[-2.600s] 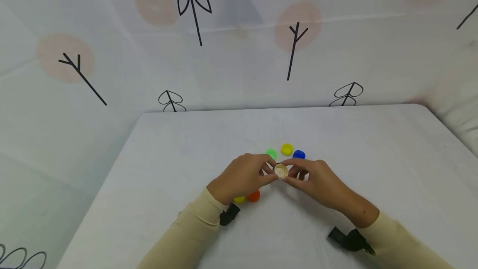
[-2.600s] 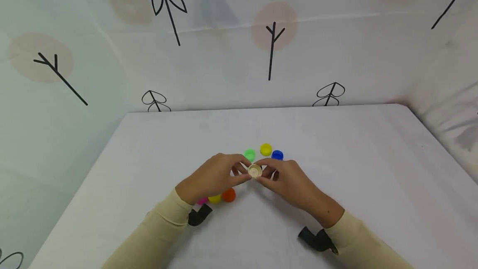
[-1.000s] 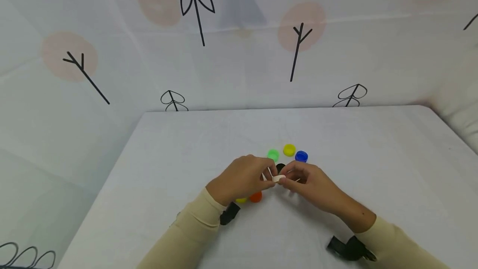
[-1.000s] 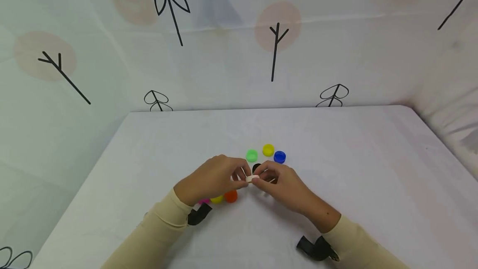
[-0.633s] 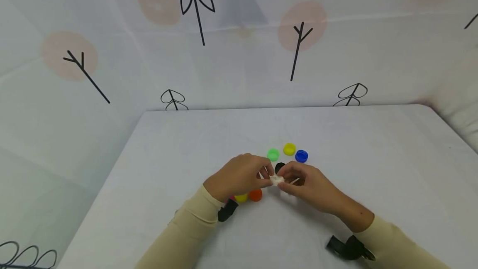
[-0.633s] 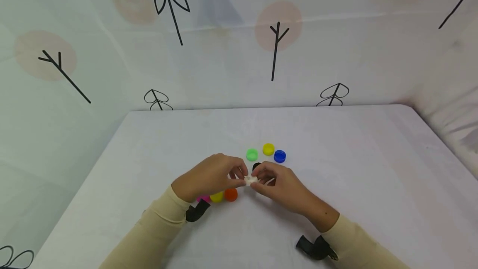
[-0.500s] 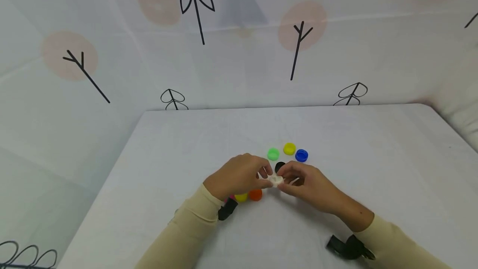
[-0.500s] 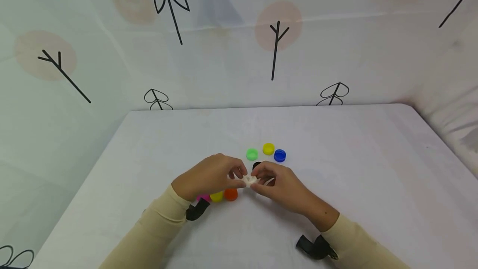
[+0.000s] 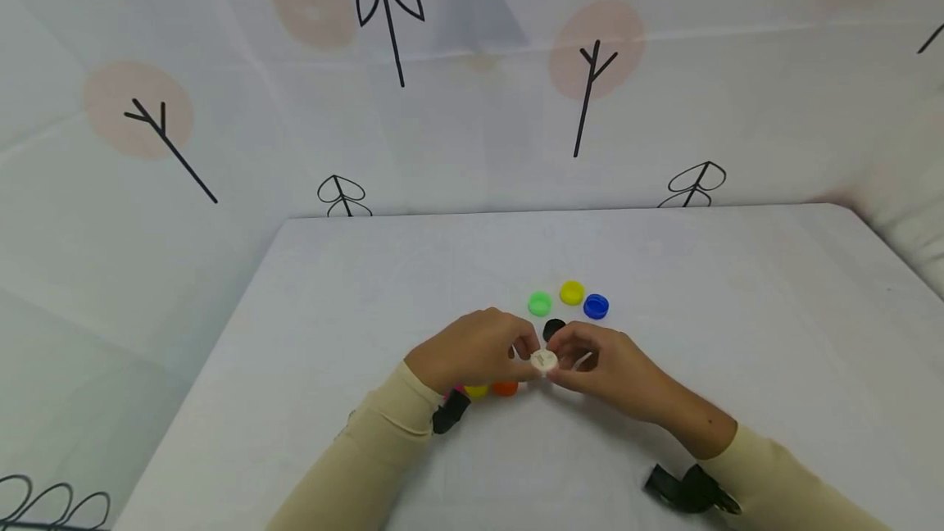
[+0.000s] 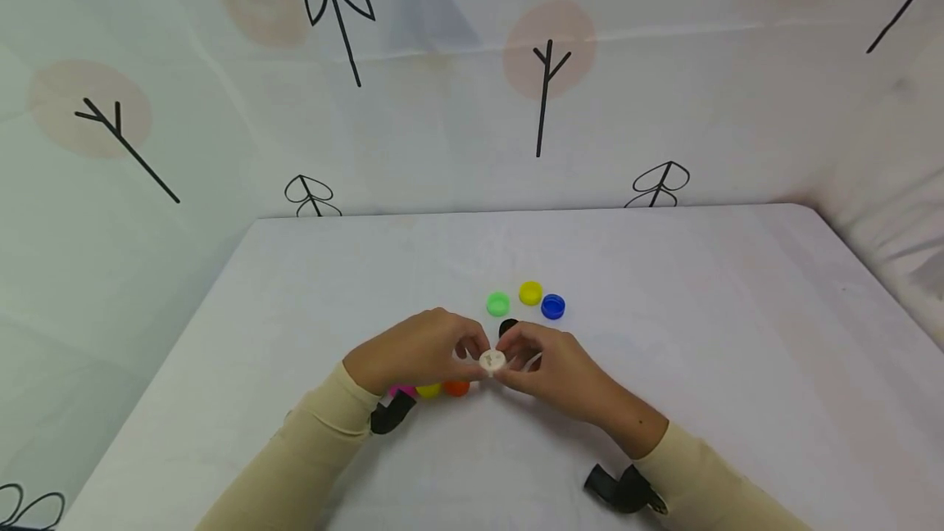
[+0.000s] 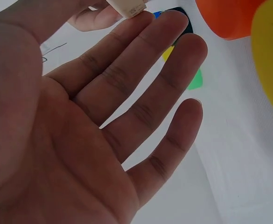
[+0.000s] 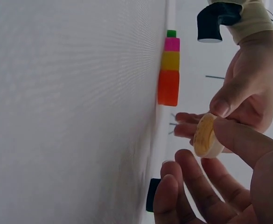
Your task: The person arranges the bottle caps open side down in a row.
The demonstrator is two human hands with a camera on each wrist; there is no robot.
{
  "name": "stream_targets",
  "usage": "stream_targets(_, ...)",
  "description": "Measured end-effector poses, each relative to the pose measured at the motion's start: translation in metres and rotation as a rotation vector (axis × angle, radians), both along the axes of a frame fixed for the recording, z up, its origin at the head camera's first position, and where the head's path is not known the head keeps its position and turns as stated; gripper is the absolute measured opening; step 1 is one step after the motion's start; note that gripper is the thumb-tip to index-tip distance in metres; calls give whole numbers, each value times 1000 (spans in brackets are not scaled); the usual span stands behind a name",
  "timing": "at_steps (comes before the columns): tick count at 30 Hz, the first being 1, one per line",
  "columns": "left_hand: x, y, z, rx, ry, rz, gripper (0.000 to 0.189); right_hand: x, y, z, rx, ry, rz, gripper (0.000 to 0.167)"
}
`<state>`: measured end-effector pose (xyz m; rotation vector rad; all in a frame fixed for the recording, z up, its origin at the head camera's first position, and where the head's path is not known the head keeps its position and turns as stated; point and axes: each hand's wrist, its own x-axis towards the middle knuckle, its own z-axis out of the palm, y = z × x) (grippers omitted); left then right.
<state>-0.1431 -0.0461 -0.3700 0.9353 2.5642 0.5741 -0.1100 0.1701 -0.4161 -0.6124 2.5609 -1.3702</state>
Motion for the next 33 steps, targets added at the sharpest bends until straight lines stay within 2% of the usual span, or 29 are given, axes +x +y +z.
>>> stream_targets(10,3,7,-10,-111,104,-6,14,2,0,-3,98,54,8,27)
stream_targets(19,5,9,-16,-145,156,-18,15,6,-8,-4,231,105,-20,23)
stream_targets(33,7,12,-16,-207,213,-40,18,7,-12,-4,269,112,-1,21)
